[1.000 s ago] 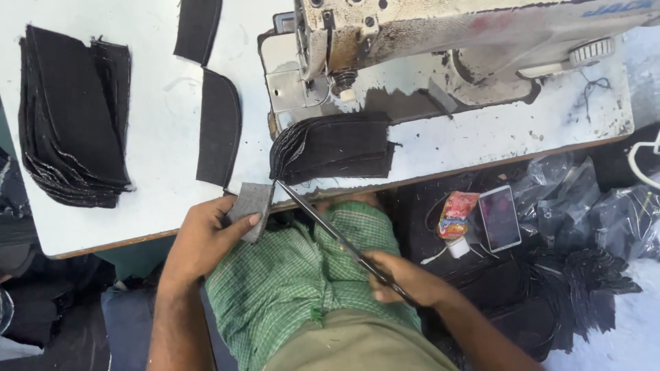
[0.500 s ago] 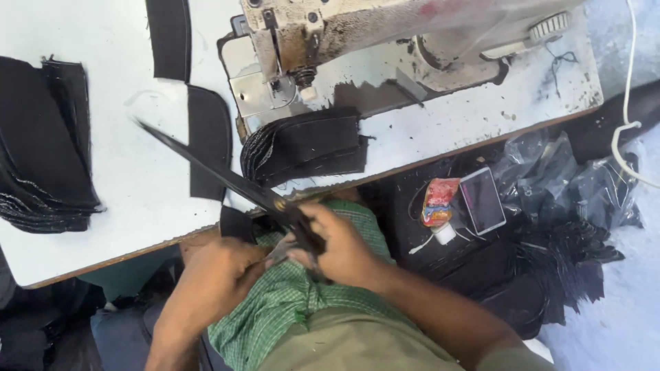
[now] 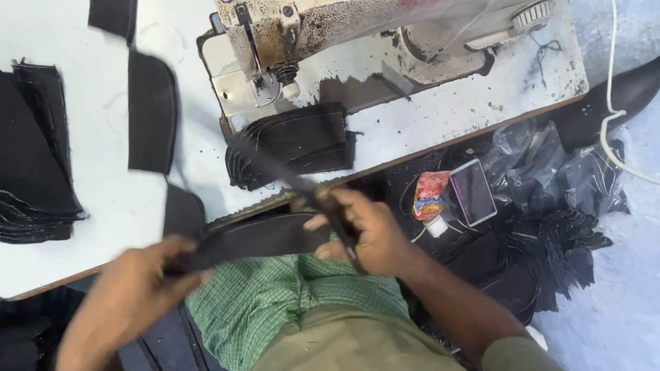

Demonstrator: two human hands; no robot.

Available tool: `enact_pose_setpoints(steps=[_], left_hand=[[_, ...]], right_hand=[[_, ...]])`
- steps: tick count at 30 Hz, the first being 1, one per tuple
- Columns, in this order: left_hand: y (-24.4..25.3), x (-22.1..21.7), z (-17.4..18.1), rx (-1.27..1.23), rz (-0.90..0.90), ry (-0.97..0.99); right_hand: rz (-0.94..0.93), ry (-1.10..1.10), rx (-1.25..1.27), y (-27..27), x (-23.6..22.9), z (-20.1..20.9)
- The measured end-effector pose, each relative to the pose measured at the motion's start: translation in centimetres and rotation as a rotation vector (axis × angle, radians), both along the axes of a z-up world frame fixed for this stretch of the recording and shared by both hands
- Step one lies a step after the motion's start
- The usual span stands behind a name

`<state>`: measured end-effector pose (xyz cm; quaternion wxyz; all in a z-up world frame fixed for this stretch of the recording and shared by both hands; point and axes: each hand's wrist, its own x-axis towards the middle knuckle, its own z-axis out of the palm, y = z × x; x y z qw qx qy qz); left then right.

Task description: The person uses a pair of scissors to trim the edges of a stack of black fabric pieces. They hold the fabric with one hand and cut along the edges with the other, occasionally adjusting the stack on the table.

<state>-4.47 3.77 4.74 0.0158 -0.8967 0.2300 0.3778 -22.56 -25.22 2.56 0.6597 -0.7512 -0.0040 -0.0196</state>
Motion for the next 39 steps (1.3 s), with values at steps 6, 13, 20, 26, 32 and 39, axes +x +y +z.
enact_pose_setpoints(steps=[6,13,20,26,32,39], left_hand=[[-0.6,-3.5,-4.3,-0.729,0.311,0.383],[-8.0,-2.4,-1.7,-0.796,0.29,-0.204],[-10.7,-0.6,-5.8,-0.684,0.225,-0.559],[-11.2,-0.1,-5.9,-0.648,0.393,-0.479],[-11.6,-0.2,-6.8,-0.606,0.381,-0.517],[-9.2,1.7,-7.5,-0.689,0.495,-0.299]], right_hand=[[-0.334,0.113,-0.021,-2.1,-1.7,-6.0],[-0.642,-0.067,-0.591,-5.1,4.2,-8.1],[-0.513,-0.399,-1.006,-6.4,8.3,-7.1],[-0.514,-0.393,-1.057,-6.5,6.9,-8.5],[-0.309,-0.449,-0.88,-1.8,10.9,-6.3],[-0.205,-0.204,-0.86,-1.1,13.5,-7.2]])
